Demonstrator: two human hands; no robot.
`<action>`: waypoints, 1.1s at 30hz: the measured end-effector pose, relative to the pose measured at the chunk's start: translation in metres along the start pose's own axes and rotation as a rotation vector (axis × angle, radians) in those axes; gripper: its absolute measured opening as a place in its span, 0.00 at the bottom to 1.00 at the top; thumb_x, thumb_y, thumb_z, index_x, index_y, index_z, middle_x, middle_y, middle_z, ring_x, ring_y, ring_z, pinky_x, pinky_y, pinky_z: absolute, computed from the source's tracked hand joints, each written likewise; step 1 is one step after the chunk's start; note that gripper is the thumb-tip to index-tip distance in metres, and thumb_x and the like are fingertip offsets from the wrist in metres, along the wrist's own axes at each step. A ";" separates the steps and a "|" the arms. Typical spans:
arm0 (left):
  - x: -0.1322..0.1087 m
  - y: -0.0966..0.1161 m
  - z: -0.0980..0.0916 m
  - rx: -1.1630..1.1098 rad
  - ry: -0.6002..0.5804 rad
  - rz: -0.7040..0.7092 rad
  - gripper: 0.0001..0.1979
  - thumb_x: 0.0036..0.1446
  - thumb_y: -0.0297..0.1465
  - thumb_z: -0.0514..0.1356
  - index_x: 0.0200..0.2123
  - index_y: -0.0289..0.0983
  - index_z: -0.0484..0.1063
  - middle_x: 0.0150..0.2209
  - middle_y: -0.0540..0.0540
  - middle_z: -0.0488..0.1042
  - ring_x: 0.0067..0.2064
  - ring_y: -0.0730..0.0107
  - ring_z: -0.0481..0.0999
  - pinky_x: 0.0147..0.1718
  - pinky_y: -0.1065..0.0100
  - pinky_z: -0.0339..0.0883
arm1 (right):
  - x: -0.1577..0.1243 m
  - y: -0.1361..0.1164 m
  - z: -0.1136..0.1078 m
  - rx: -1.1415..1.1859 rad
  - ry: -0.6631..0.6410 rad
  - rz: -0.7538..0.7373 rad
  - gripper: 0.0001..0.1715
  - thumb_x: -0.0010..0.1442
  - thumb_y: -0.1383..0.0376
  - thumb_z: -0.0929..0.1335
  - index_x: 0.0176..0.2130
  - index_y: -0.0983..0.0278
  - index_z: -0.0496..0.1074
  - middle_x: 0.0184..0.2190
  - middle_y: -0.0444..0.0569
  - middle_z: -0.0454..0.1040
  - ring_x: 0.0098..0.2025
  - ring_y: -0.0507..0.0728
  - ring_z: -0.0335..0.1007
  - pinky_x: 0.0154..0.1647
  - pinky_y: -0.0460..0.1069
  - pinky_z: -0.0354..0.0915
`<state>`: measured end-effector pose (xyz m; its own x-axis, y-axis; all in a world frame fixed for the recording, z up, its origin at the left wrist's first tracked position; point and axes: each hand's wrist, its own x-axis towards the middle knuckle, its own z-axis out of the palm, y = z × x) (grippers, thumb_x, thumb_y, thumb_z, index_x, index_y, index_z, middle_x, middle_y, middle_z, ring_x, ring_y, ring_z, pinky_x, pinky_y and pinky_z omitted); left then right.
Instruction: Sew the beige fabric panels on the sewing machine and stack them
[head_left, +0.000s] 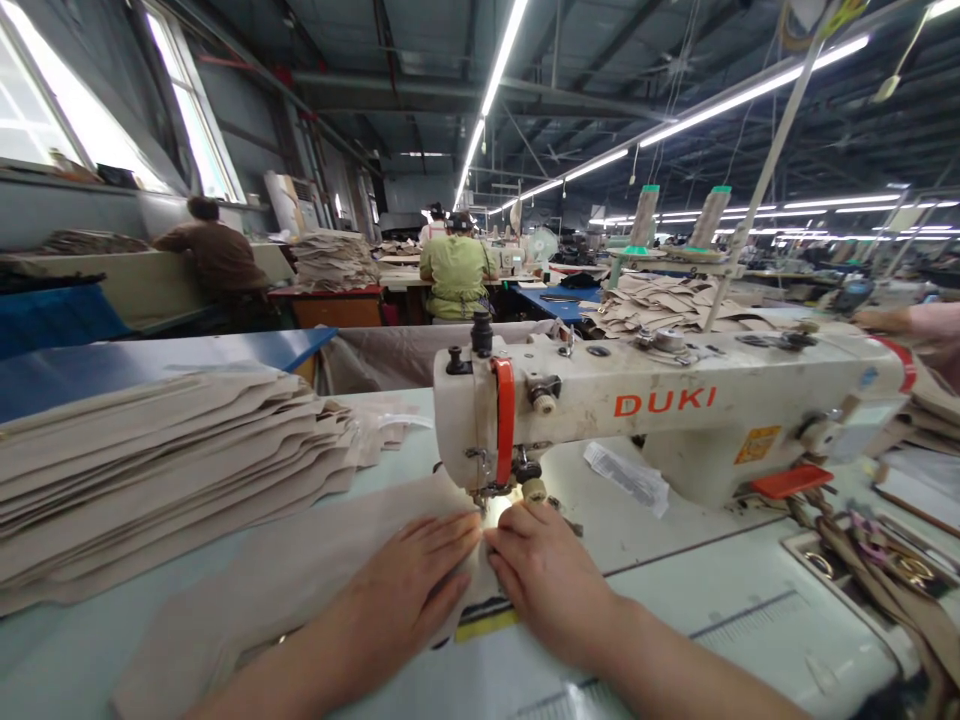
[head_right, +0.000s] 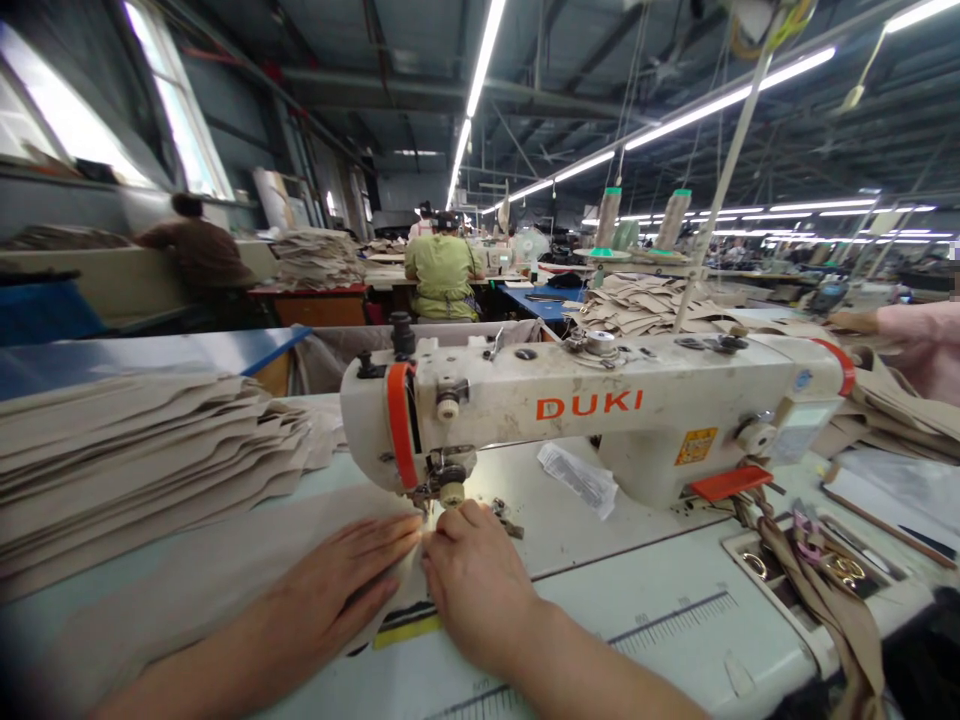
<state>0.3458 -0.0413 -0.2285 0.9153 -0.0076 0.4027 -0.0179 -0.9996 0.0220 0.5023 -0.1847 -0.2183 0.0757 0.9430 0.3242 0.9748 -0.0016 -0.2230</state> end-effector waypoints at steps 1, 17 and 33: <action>0.000 0.000 0.000 -0.002 -0.004 -0.002 0.18 0.66 0.32 0.50 0.57 0.36 0.67 0.56 0.43 0.73 0.55 0.64 0.73 0.56 0.59 0.66 | 0.000 0.000 0.000 0.000 0.002 -0.003 0.08 0.66 0.68 0.64 0.41 0.64 0.73 0.38 0.49 0.72 0.43 0.58 0.64 0.48 0.53 0.61; 0.010 -0.004 0.000 -0.034 -0.074 -0.075 0.19 0.65 0.32 0.50 0.56 0.36 0.69 0.56 0.41 0.73 0.56 0.60 0.72 0.57 0.57 0.65 | -0.001 0.000 0.001 -0.029 0.030 -0.020 0.06 0.65 0.68 0.64 0.38 0.64 0.72 0.36 0.48 0.71 0.42 0.58 0.64 0.48 0.53 0.62; -0.022 0.006 -0.012 -0.016 -0.110 -0.117 0.21 0.64 0.32 0.54 0.60 0.40 0.65 0.60 0.45 0.68 0.59 0.61 0.70 0.59 0.58 0.63 | -0.007 0.002 0.005 0.096 0.173 -0.055 0.10 0.64 0.73 0.64 0.34 0.64 0.73 0.33 0.48 0.72 0.39 0.57 0.65 0.44 0.50 0.62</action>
<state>0.3209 -0.0468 -0.2262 0.9499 0.1055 0.2941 0.0861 -0.9932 0.0784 0.5021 -0.1893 -0.2259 0.0660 0.8696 0.4894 0.9546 0.0877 -0.2847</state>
